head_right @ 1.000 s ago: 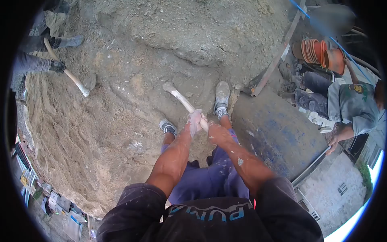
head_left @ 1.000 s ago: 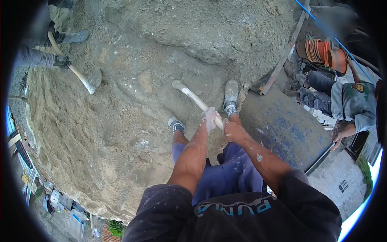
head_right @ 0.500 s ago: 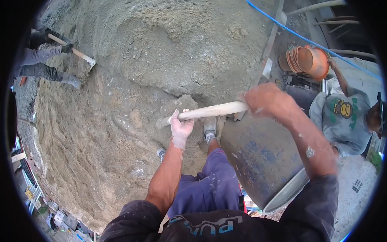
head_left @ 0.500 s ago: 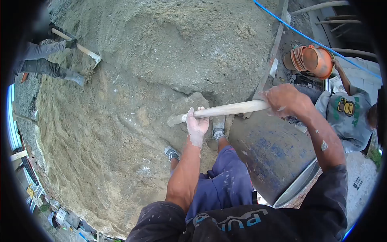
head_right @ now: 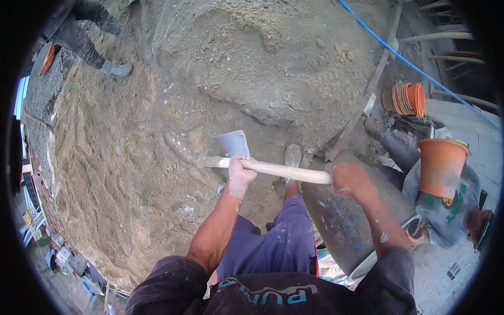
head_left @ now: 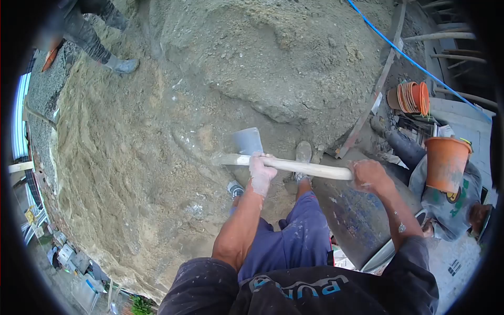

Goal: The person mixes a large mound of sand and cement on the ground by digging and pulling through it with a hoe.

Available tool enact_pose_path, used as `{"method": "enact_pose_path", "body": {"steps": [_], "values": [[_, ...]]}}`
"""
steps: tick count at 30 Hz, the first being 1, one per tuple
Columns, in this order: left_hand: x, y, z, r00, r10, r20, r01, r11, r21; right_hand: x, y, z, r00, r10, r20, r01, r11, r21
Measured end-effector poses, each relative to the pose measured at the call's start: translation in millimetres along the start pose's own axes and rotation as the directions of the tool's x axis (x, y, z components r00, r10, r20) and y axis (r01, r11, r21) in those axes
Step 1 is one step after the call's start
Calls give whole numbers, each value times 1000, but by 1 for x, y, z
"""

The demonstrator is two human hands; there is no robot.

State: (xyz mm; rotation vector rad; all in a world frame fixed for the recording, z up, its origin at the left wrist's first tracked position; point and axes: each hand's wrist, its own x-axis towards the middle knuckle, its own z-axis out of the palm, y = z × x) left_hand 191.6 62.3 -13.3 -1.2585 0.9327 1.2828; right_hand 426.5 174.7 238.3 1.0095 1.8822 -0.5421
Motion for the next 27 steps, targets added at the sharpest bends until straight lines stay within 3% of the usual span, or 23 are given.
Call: {"method": "enact_pose_path", "body": {"steps": [1, 3, 4, 7, 10, 13, 15, 18, 20, 22, 23, 24, 27], "values": [[18, 37, -32, 999, 18, -42, -17, 1000, 19, 17, -33, 28, 986, -160, 56, 149, 975, 168], [33, 109, -72, 986, 122, -110, -108, 987, 120, 59, -97, 87, 939, -320, 124, 254, 890, 378], [46, 147, -90, 993, 96, -70, -87, 989, 122, 78, -130, 100, 948, -299, 105, 238, 889, 391], [71, 225, -93, 931, 353, -92, -329, 922, 204, 124, -211, 94, 957, -289, -4, 257, 844, 471], [78, 233, -56, 871, 482, -92, -426, 836, 346, 190, -263, 75, 961, -265, -75, 263, 804, 533], [91, 188, -16, 845, 528, -85, -428, 763, 484, 254, -278, 65, 959, -238, -156, 285, 790, 542], [110, 154, 1, 890, 454, -42, -371, 774, 513, 268, -254, 66, 975, -182, -128, 223, 799, 558], [145, 64, 4, 991, 134, -20, -105, 850, 516, 238, -188, 80, 1000, -8, 7, 2, 820, 573], [122, -24, 8, 991, 123, -55, -65, 798, 600, 209, -138, 122, 983, 102, 151, -174, 775, 608], [122, -80, -4, 997, 31, -72, 23, 755, 655, 173, -108, 140, 960, 223, 168, -280, 747, 603], [121, -98, -15, 998, 24, -52, 19, 719, 695, 155, -101, 135, 940, 258, 222, -340, 722, 603], [123, -109, -27, 987, -96, -130, 157, 767, 623, 142, -100, 132, 930, 240, 279, -361, 738, 570], [121, -109, -64, 936, -341, -86, 317, 710, 628, 114, -131, 115, 882, 349, 317, -467, 741, 482]]}}
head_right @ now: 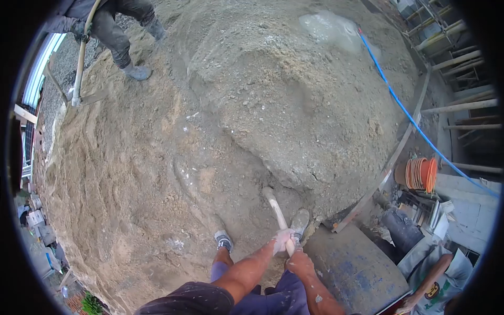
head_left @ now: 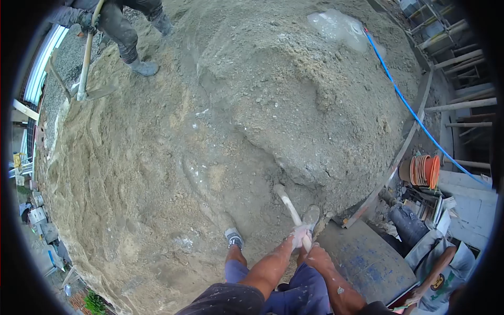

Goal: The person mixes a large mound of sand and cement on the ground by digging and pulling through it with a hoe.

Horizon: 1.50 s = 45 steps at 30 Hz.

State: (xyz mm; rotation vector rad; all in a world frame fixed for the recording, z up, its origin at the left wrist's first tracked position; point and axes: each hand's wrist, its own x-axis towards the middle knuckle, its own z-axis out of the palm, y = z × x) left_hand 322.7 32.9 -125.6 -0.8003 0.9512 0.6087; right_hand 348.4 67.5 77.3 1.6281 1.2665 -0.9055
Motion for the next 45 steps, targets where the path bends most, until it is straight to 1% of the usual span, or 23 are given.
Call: {"method": "enact_pose_path", "body": {"steps": [4, 7, 10, 13, 15, 17, 19, 20, 22, 23, 24, 26, 27, 30, 31, 32, 34, 36, 38, 40, 42, 44, 45], "values": [[-36, 17, -40, 993, -76, 94, 97, 964, -246, -23, -43, 8, 994, -94, 57, 104, 976, -192], [-81, 38, -75, 985, 67, 156, -2, 923, -385, -67, -93, -17, 972, -207, 109, 232, 909, -346], [-145, 85, -90, 982, 160, 101, -85, 851, -519, -92, -122, -70, 881, -446, 160, 461, 728, -508], [-198, 150, -99, 974, 225, 30, -155, 754, -638, -122, -152, -157, 690, -701, 180, 626, 454, -634], [-207, 198, -116, 952, 299, -63, -247, 632, -735, -141, -171, -215, 691, -702, 170, 544, 351, -762], [-240, 252, -111, 893, 441, -90, -343, 536, -771, -158, -178, -277, 746, -663, 61, 432, 412, -802], [-297, 302, -63, 767, 640, -32, -423, 468, -776, -171, -166, -336, 605, -782, -147, 312, 403, -860], [-330, 322, -23, 687, 726, 9, -443, 429, -787, -145, -148, -369, 401, -878, -262, 364, 415, -834], [-384, 353, 50, 568, 787, 242, -390, 516, -762, -124, -151, -427, 350, -774, -528, 201, 613, -765], [-395, 370, 81, 566, 773, 286, -345, 537, -770, -93, -151, -450, 253, -743, -619, 195, 666, -720], [-382, 388, 107, 532, 815, 231, -385, 476, -791, -63, -158, -471, 139, -694, -707, 193, 719, -668], [-376, 405, 133, 436, 887, 152, -474, 369, -800, -31, -177, -488, 168, -691, -703, 172, 723, -670], [-378, 407, 131, 477, 870, 124, -480, 376, -792, -18, -185, -490, 195, -692, -695, 161, 722, -673], [-374, 415, 96, 547, 836, 28, -536, 376, -756, 34, -197, -447, 418, -671, -612, 244, 732, -636], [-366, 417, 78, 611, 789, -60, -555, 373, -743, 54, -196, -422, 474, -667, -575, 284, 733, -618], [-361, 416, 55, 671, 737, -86, -563, 429, -706, 57, -195, -394, 507, -720, -473, 354, 674, -648], [-355, 413, 16, 703, 657, -272, -637, 413, -651, 107, -182, -328, 542, -811, -221, 578, 550, -602], [-326, 412, -48, 703, 603, -377, -683, 426, -594, 76, -193, -279, 734, -679, -12, 627, 685, -372], [-317, 404, -98, 698, 533, -479, -713, 453, -536, 74, -189, -225, 645, -744, 174, 763, 615, -200], [-323, 393, -132, 675, 467, -571, -736, 486, -472, 27, -208, -215, 605, -709, 363, 779, 621, -86], [-336, 389, -157, 622, 428, -655, -763, 517, -387, 25, -209, -172, 456, -811, 366, 856, 513, 71], [-347, 397, -174, 610, 417, -674, -761, 544, -352, -29, -255, -202, 497, -520, 695, 582, 794, 177], [-350, 407, -181, 607, 413, -679, -758, 559, -337, -40, -264, -192, 480, -498, 723, 488, 836, 252]]}}
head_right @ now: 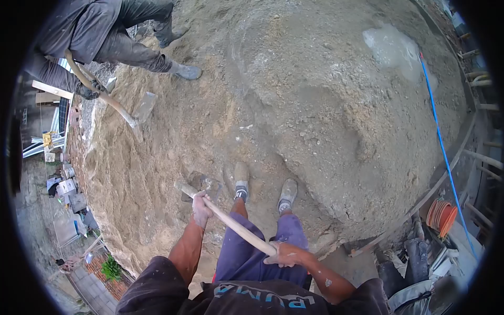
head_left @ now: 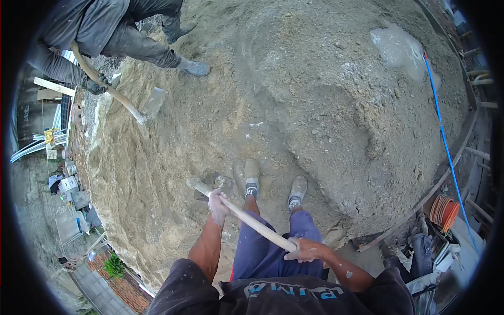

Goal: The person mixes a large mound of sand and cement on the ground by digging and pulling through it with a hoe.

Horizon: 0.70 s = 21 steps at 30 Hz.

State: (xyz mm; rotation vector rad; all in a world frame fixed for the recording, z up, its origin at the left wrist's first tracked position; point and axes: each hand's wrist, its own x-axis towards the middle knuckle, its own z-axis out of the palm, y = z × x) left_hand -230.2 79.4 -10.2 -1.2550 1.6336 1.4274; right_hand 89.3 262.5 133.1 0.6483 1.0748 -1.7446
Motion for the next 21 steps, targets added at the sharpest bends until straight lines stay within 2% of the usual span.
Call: {"method": "enact_pose_path", "body": {"steps": [3, 5, 9, 11, 13, 15, 17, 19, 21], "values": [[40, 24, 11, 998, 2, 69, -6, 999, 54, 17, -55, 19, 996, -92, 8, 90, 987, 132], [57, 37, 36, 996, -31, 80, 21, 993, 118, 47, -94, 27, 989, -96, -111, 110, 985, 133], [113, 66, 94, 972, -38, 234, -14, 976, 219, 120, -179, -1, 956, -81, -283, 116, 987, 108], [99, 93, 126, 966, -61, 251, -16, 956, 294, 155, -220, -29, 941, -32, -337, 32, 999, -6], [103, 116, 158, 957, 32, 290, -109, 961, 253, 211, -238, -54, 853, -144, -502, 51, 980, -195], [102, 143, 190, 930, 78, 359, -163, 963, 213, 247, -270, -89, 771, -267, -578, 87, 943, -320], [109, 158, 222, 896, 129, 424, -225, 957, 184, 284, -299, -132, 724, -316, -613, 114, 931, -345], [117, 165, 261, 891, 147, 430, -287, 916, 281, 324, -313, -180, 669, -355, -654, 171, 929, -329], [138, 155, 302, 901, 52, 431, -244, 882, 404, 315, -311, -210, 674, -273, -686, 84, 951, -296]]}}
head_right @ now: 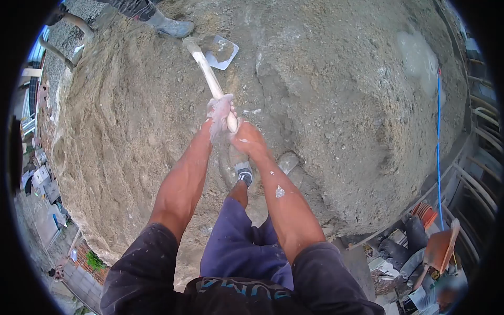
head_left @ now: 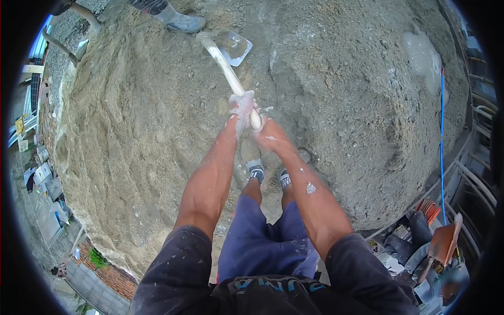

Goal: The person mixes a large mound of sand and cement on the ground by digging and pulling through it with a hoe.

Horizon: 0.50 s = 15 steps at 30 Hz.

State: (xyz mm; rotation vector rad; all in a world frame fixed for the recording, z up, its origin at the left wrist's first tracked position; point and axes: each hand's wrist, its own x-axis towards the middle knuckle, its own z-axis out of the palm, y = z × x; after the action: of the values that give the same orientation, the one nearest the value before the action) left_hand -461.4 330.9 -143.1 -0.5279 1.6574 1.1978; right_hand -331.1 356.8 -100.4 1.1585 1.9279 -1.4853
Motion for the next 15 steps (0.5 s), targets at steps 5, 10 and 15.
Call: {"method": "enact_pose_path", "body": {"steps": [5, 10, 15], "values": [[-3, -59, 72, 883, -357, 304, 417, 895, -161, -46, 35, -50, 972, 214, -97, -224, 969, -108], [-16, 5, 86, 840, -288, 459, 494, 757, -428, -41, -41, -141, 981, 158, 115, -116, 943, -313], [-26, 30, 165, 921, -198, 335, 380, 647, -661, -111, -64, -293, 976, 186, 114, -91, 823, -561]]}}
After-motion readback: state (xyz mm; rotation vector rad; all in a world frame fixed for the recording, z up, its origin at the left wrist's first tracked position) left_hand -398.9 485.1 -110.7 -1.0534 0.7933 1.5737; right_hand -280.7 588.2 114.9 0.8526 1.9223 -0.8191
